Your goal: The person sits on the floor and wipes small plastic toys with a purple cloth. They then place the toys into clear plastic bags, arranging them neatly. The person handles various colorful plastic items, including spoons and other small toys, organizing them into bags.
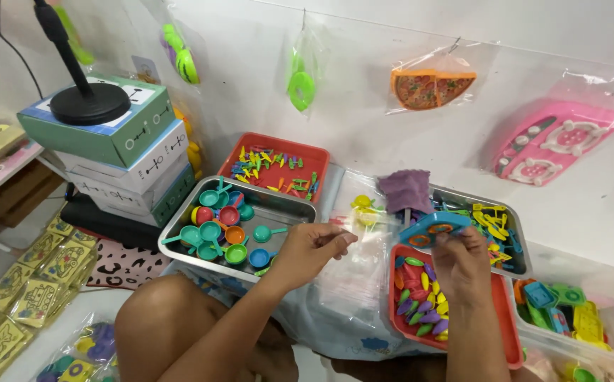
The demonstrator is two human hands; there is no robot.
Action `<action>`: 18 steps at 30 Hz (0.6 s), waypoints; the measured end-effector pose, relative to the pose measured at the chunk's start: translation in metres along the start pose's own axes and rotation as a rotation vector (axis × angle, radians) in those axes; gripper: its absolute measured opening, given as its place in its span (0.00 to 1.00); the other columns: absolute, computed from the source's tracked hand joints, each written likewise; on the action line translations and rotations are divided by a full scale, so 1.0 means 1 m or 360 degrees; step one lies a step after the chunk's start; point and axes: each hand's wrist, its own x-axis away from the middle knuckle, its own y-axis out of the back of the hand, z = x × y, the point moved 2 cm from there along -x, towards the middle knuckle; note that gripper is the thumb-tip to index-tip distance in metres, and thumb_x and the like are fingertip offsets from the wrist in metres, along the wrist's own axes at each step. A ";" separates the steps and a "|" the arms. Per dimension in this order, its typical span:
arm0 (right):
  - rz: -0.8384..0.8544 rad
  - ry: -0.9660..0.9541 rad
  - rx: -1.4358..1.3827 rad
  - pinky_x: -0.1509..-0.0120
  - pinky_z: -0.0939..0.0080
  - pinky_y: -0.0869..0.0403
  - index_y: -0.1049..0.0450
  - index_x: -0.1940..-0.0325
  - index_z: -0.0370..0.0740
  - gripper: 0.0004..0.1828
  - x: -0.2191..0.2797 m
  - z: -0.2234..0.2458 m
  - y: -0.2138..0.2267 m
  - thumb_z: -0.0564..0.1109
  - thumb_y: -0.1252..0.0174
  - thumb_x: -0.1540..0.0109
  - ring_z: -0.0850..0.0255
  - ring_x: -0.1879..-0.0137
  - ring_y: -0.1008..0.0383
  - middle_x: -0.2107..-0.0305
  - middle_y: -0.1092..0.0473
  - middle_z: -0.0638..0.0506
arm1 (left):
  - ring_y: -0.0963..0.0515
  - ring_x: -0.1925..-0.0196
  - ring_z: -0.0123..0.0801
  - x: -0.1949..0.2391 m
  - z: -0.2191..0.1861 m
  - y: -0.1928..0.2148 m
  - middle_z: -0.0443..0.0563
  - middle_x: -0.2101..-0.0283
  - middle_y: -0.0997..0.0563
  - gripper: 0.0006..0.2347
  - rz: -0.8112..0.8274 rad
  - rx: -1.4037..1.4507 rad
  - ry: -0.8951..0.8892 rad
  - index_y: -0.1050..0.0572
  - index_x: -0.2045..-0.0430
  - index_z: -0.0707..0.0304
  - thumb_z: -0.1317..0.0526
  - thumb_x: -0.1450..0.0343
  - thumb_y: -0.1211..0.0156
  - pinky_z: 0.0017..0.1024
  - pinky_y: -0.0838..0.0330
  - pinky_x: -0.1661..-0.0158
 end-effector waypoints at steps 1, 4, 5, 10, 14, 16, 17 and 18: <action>0.0078 0.0053 0.0154 0.47 0.55 0.21 0.27 0.60 0.36 0.10 -0.001 -0.002 0.011 0.29 0.42 0.43 0.55 0.58 0.19 0.66 0.24 0.43 | 0.19 0.75 0.26 0.003 -0.006 -0.003 0.54 0.77 0.16 0.04 0.0068 -0.0013 -0.0025 0.15 0.69 0.66 0.64 0.30 0.33 0.17 0.28 0.74; 0.0135 0.0073 0.0376 0.51 0.61 0.21 0.30 0.54 0.35 0.21 0.007 0.011 0.008 0.26 0.36 0.48 0.59 0.60 0.20 0.68 0.24 0.45 | 0.19 0.75 0.27 0.010 -0.013 -0.010 0.55 0.78 0.17 0.04 0.0155 -0.0084 -0.0088 0.15 0.68 0.66 0.65 0.30 0.33 0.20 0.27 0.72; 0.0129 0.0056 0.0438 0.54 0.67 0.21 0.32 0.50 0.37 0.27 0.009 0.018 0.001 0.26 0.34 0.50 0.63 0.60 0.20 0.67 0.24 0.49 | 0.19 0.74 0.27 0.010 -0.014 -0.012 0.56 0.77 0.17 0.04 0.0168 -0.0149 -0.0147 0.15 0.67 0.66 0.66 0.31 0.33 0.22 0.25 0.71; 0.0123 0.0103 0.0619 0.52 0.63 0.19 0.32 0.39 0.34 0.37 0.023 0.039 -0.037 0.25 0.33 0.52 0.62 0.58 0.18 0.66 0.22 0.46 | 0.21 0.72 0.28 0.012 -0.020 -0.010 0.55 0.73 0.18 0.04 0.0155 -0.0253 -0.0320 0.14 0.67 0.63 0.65 0.33 0.30 0.23 0.26 0.69; 0.0106 0.0062 0.0765 0.56 0.67 0.24 0.31 0.64 0.44 0.15 0.032 0.048 -0.058 0.30 0.35 0.46 0.65 0.61 0.25 0.71 0.29 0.54 | 0.26 0.69 0.21 0.013 -0.020 -0.010 0.44 0.69 0.15 0.05 0.0204 -0.0434 -0.0165 0.13 0.67 0.56 0.61 0.31 0.32 0.22 0.32 0.69; 0.0087 0.0044 0.0646 0.56 0.66 0.21 0.32 0.56 0.40 0.21 0.029 0.037 -0.052 0.27 0.34 0.48 0.62 0.61 0.21 0.69 0.25 0.49 | 0.24 0.70 0.24 0.013 -0.016 -0.010 0.48 0.71 0.17 0.05 0.0187 -0.0328 -0.0257 0.14 0.67 0.58 0.62 0.33 0.30 0.23 0.29 0.68; 0.0065 0.0029 0.0521 0.55 0.65 0.18 0.33 0.48 0.36 0.28 0.028 0.033 -0.047 0.25 0.34 0.49 0.60 0.60 0.17 0.67 0.21 0.45 | 0.23 0.70 0.27 0.014 -0.014 -0.011 0.52 0.73 0.20 0.06 0.0172 -0.0228 -0.0350 0.14 0.67 0.60 0.64 0.34 0.28 0.23 0.26 0.67; 0.0065 0.0029 0.0528 0.55 0.65 0.18 0.33 0.48 0.36 0.28 0.030 0.039 -0.060 0.25 0.34 0.49 0.60 0.60 0.17 0.67 0.21 0.45 | 0.23 0.70 0.27 0.014 -0.015 -0.011 0.52 0.73 0.20 0.06 0.0173 -0.0220 -0.0351 0.14 0.67 0.60 0.64 0.34 0.28 0.23 0.26 0.67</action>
